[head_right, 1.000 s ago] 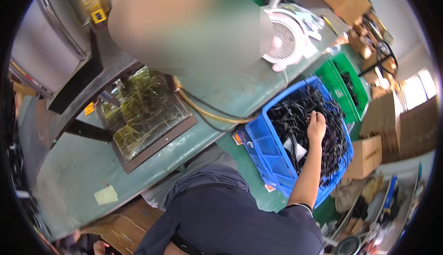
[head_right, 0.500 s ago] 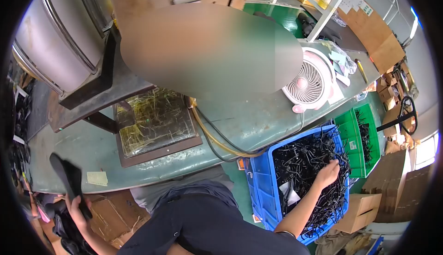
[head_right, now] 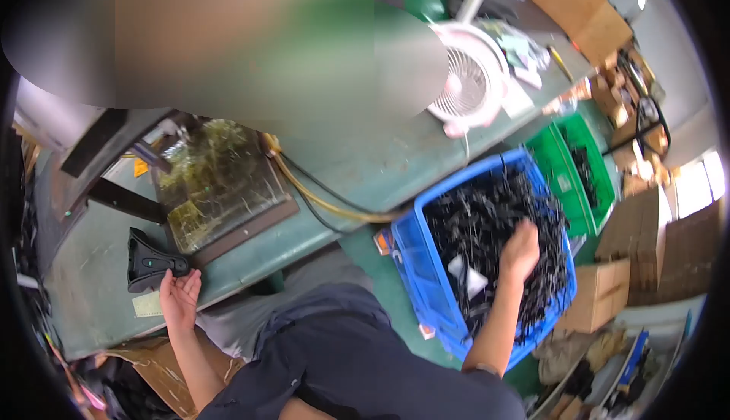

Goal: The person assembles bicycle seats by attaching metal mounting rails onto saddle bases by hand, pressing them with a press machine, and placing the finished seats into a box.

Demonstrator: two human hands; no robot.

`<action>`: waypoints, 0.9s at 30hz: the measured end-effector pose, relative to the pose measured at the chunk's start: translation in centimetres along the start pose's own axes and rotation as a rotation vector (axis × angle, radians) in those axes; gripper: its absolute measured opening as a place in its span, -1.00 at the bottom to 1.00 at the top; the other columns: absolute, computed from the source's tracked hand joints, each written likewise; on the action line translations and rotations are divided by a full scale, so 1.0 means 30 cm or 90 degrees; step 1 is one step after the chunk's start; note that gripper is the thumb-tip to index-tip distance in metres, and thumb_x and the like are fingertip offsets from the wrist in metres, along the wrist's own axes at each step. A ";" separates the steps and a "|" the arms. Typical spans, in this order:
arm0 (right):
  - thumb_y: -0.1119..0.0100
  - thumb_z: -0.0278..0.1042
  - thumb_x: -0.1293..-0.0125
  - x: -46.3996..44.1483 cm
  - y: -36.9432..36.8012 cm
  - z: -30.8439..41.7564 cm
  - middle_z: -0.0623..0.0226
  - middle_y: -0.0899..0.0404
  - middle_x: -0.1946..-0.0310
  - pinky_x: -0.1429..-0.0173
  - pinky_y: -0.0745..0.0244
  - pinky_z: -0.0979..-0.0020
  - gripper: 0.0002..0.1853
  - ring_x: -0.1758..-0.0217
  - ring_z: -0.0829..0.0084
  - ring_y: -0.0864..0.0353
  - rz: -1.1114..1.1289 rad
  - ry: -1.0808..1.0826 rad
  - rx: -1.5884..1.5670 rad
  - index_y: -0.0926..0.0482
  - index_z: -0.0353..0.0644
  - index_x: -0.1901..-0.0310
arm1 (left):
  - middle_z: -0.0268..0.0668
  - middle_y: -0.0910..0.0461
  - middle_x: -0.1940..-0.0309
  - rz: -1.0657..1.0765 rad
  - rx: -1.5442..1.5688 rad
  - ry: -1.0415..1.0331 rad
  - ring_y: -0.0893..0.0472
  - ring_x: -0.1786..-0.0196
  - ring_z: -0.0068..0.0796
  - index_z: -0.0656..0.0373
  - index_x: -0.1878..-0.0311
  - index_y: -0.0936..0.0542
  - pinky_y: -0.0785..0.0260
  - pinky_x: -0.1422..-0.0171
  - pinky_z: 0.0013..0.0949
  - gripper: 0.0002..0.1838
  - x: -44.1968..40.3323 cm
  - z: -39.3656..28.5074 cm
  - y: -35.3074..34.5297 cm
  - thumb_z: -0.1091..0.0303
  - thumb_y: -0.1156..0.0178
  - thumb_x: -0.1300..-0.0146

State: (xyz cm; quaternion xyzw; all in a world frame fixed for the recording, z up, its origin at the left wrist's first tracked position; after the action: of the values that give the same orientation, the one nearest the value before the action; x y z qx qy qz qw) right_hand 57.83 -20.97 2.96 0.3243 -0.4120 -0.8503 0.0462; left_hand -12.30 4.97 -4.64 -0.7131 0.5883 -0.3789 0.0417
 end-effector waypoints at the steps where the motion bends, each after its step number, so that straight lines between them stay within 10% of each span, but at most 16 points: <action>1: 0.05 -0.16 -0.69 -0.045 -0.008 0.052 -0.01 -0.75 0.14 -0.10 -0.59 0.14 -0.63 0.02 -0.04 -0.74 0.024 -0.009 -0.038 -0.67 -0.29 0.01 | -0.03 -0.73 0.09 0.013 -0.048 0.021 -0.78 -0.01 -0.07 0.36 -0.11 -0.56 -0.72 -0.06 -0.20 -0.57 -0.012 -0.012 0.024 0.09 -0.14 -0.61; 4: -0.07 -0.13 -0.63 -0.171 -0.101 0.059 0.02 -0.76 0.12 -0.11 -0.60 0.17 -0.65 0.02 0.02 -0.75 0.185 0.092 0.061 -0.69 -0.26 -0.06 | -0.11 -0.73 0.26 -0.007 -0.248 0.022 -0.80 0.20 -0.22 0.32 -0.16 -0.56 -0.69 0.17 -0.33 -0.54 0.000 -0.056 0.001 0.02 -0.17 -0.61; 6: -0.23 -0.06 -0.53 -0.160 -0.114 0.162 -0.02 -0.76 0.20 -0.03 -0.63 0.14 -0.63 0.11 0.00 -0.77 0.455 -0.091 -0.111 -0.73 -0.25 -0.01 | -0.28 -0.66 0.37 -0.056 -0.448 -0.061 -0.70 0.46 -0.47 0.23 -0.15 -0.59 -0.49 0.43 -0.52 -0.64 0.019 -0.116 0.030 0.11 -0.24 -0.58; 8: -0.35 -0.01 -0.43 -0.131 -0.129 0.171 -0.03 -0.77 0.27 0.01 -0.64 0.13 -0.59 0.18 -0.01 -0.78 0.529 0.120 -0.029 -0.76 -0.27 0.05 | -0.38 -0.58 0.42 -0.086 -0.526 -0.197 -0.56 0.52 -0.59 0.19 -0.15 -0.63 -0.34 0.43 -0.55 -0.70 0.034 -0.201 0.071 0.19 -0.26 -0.56; 12: -0.32 -0.16 -0.42 -0.192 -0.057 0.092 -0.03 -0.78 0.11 -0.15 -0.65 0.10 -0.69 0.01 -0.06 -0.76 0.186 0.120 0.026 -0.77 -0.23 0.02 | -0.30 -0.67 0.25 -0.176 -0.564 -0.401 -0.67 0.28 -0.54 0.24 -0.22 -0.62 -0.50 0.23 -0.50 -0.65 -0.050 -0.439 0.273 0.19 -0.26 -0.57; 16: -0.20 -0.46 -0.29 -0.244 -0.081 -0.047 0.04 -0.68 -0.09 -0.36 -0.57 0.12 -0.66 -0.25 -0.01 -0.63 0.247 0.145 0.291 -0.70 -0.22 -0.09 | -0.05 -0.63 -0.20 -0.229 -0.800 -0.553 -0.68 -0.17 -0.30 0.32 -0.39 -0.52 -0.53 -0.24 -0.30 -0.50 -0.179 -0.557 0.356 0.17 -0.26 -0.57; 19: -0.30 -0.42 -0.17 -0.201 -0.169 -0.039 0.05 -0.59 -0.22 -0.48 -0.40 -0.09 -0.54 -0.43 0.00 -0.49 0.355 0.164 0.445 -0.67 -0.09 -0.17 | 0.07 -0.51 -0.42 -0.207 -0.888 -0.516 -0.59 -0.36 -0.19 0.34 -0.51 -0.40 -0.43 -0.44 -0.19 -0.38 -0.255 -0.563 0.331 0.18 -0.27 -0.56; 23: -0.02 -0.25 -0.53 -0.193 -0.236 -0.010 0.21 -0.56 -0.36 -0.47 -0.01 -0.64 -0.66 -0.59 -0.14 -0.30 0.347 0.136 0.615 -0.72 0.10 -0.20 | 0.12 -0.48 -0.44 -0.136 -0.822 -0.379 -0.58 -0.37 -0.13 0.36 -0.58 -0.29 -0.42 -0.44 -0.18 -0.29 -0.353 -0.495 0.334 0.18 -0.29 -0.55; 27: -0.09 -0.27 -0.47 -0.198 -0.243 -0.002 0.19 -0.57 -0.34 -0.48 0.13 -0.73 -0.70 -0.58 -0.17 -0.29 0.364 0.161 0.649 -0.79 0.06 -0.07 | 0.14 -0.48 -0.43 -0.154 -0.846 -0.324 -0.62 -0.30 -0.09 0.35 -0.58 -0.27 -0.45 -0.39 -0.18 -0.24 -0.319 -0.495 0.281 0.15 -0.33 -0.51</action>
State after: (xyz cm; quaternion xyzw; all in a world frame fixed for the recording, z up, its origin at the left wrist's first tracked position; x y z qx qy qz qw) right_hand 63.91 -14.18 0.66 0.2809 -0.8303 -0.4539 0.1602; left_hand -28.05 16.47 -3.05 -0.7141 0.5835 0.2349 -0.3072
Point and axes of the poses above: each hand's wrist, its own x-axis away from the middle knuckle, its own y-axis out of the back of the hand, z = x × y, the point moved 4 cm from there along -x, towards the middle knuckle
